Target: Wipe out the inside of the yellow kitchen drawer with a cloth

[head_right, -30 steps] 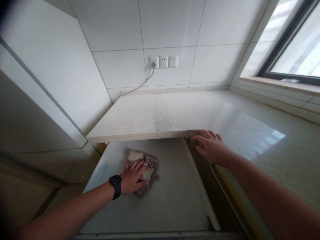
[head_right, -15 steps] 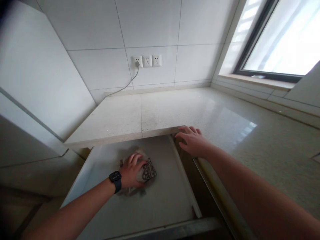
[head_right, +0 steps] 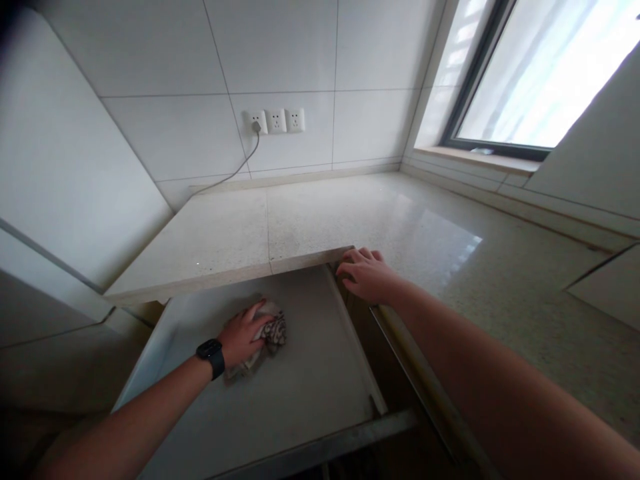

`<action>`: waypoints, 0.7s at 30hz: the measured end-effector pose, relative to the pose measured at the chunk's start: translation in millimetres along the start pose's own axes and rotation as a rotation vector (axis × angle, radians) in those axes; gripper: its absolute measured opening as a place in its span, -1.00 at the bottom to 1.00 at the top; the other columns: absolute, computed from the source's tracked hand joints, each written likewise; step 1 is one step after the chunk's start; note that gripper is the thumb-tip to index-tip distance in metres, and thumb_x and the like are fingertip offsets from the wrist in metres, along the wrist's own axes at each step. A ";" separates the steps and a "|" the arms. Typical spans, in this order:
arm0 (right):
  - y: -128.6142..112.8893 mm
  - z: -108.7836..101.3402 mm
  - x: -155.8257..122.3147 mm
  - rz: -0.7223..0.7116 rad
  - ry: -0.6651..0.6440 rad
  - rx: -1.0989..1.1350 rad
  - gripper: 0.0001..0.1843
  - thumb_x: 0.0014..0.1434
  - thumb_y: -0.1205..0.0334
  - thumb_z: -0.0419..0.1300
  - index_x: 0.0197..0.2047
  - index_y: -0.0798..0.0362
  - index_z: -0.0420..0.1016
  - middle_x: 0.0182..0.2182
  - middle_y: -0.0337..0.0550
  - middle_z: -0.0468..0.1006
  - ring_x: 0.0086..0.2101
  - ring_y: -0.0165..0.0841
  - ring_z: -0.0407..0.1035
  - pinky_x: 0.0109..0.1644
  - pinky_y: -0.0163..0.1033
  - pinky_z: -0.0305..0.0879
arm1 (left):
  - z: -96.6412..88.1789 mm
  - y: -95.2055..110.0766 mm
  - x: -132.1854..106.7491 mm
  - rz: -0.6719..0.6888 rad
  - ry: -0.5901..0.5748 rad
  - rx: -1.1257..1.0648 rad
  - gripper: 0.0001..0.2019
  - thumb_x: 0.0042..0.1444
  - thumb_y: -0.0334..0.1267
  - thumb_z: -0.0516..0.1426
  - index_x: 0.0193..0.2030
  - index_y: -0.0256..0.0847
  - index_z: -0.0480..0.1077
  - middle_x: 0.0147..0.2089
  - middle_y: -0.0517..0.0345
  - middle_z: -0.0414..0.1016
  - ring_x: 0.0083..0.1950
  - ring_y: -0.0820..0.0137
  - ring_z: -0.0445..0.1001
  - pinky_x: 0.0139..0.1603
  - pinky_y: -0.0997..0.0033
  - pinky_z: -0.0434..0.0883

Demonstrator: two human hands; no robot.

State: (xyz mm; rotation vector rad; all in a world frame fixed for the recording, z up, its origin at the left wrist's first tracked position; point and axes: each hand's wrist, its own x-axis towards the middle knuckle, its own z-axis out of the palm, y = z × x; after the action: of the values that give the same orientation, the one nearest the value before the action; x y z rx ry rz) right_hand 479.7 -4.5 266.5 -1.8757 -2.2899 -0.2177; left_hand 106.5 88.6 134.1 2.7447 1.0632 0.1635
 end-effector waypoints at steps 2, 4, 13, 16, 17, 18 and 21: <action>-1.3 -2.0 0.2 -0.006 -0.018 -0.001 -0.71 0.24 0.06 0.12 -0.02 -0.19 0.56 0.15 -0.11 0.37 0.11 -0.09 0.20 0.20 0.11 -0.02 | -1.9 -4.0 -0.6 0.039 -0.001 -0.098 -0.44 0.08 -0.31 0.12 0.28 -0.02 0.38 0.49 0.07 0.03 0.38 0.11 0.22 0.40 0.14 0.15; -2.0 -3.1 0.5 -0.009 -0.028 -0.009 -0.70 0.24 0.05 0.12 -0.02 -0.18 0.57 0.14 -0.11 0.38 0.10 -0.10 0.22 0.19 0.11 -0.03 | -1.5 -3.4 -0.2 0.086 0.000 -0.248 -0.43 0.09 -0.34 0.10 0.28 -0.12 0.37 0.44 0.05 0.16 0.39 0.19 0.22 0.42 0.24 0.13; -0.9 -2.8 0.9 -0.016 -0.039 0.000 -0.71 0.23 0.05 0.12 -0.03 -0.17 0.57 0.08 -0.13 0.44 0.05 -0.10 0.24 0.15 0.08 -0.04 | 11.3 63.2 -1.0 0.200 -0.508 -1.082 -0.49 0.06 -0.25 0.23 0.18 -0.32 0.41 0.11 -0.02 0.50 0.13 0.22 0.46 0.24 0.25 0.33; -1.0 -3.0 0.9 -0.016 -0.041 -0.001 -0.71 0.24 0.05 0.12 -0.04 -0.18 0.57 0.06 -0.16 0.46 0.05 -0.10 0.25 0.13 0.08 -0.03 | 12.3 85.9 -6.9 0.280 -0.691 -1.047 -0.46 -0.03 -0.30 0.25 0.16 -0.27 0.46 0.17 0.00 0.46 0.19 0.18 0.42 0.27 0.25 0.30; -1.1 -3.0 1.0 -0.018 -0.040 -0.001 -0.71 0.24 0.04 0.11 -0.05 -0.17 0.57 0.06 -0.15 0.46 0.05 -0.10 0.25 0.13 0.08 -0.04 | 12.0 91.8 -9.2 0.305 -0.719 -1.036 -0.48 -0.05 -0.32 0.24 0.13 -0.25 0.48 0.17 0.01 0.45 0.20 0.17 0.40 0.28 0.26 0.29; -1.2 -3.1 1.1 -0.019 -0.039 0.000 -0.71 0.24 0.04 0.11 -0.05 -0.17 0.57 0.05 -0.15 0.46 0.05 -0.10 0.25 0.13 0.09 -0.04 | 11.4 96.8 -11.5 0.305 -0.743 -1.055 -0.50 -0.06 -0.33 0.22 0.10 -0.26 0.49 0.15 0.02 0.46 0.19 0.17 0.40 0.27 0.27 0.29; -2.2 -3.7 1.7 -0.015 -0.052 0.006 -0.72 0.24 0.05 0.12 -0.05 -0.15 0.58 0.05 -0.13 0.47 0.05 -0.10 0.26 0.12 0.09 -0.05 | 8.0 105.5 -18.0 0.150 -0.860 -1.249 -0.53 -0.02 -0.20 0.17 0.07 -0.29 0.46 0.05 0.00 0.49 0.08 0.19 0.46 0.16 0.27 0.37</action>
State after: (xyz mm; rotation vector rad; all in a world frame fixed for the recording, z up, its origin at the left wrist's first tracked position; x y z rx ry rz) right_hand 477.4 -4.1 270.5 -1.8836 -2.3354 -0.1657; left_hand 163.7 -1.0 148.8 1.4564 0.2819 -0.2450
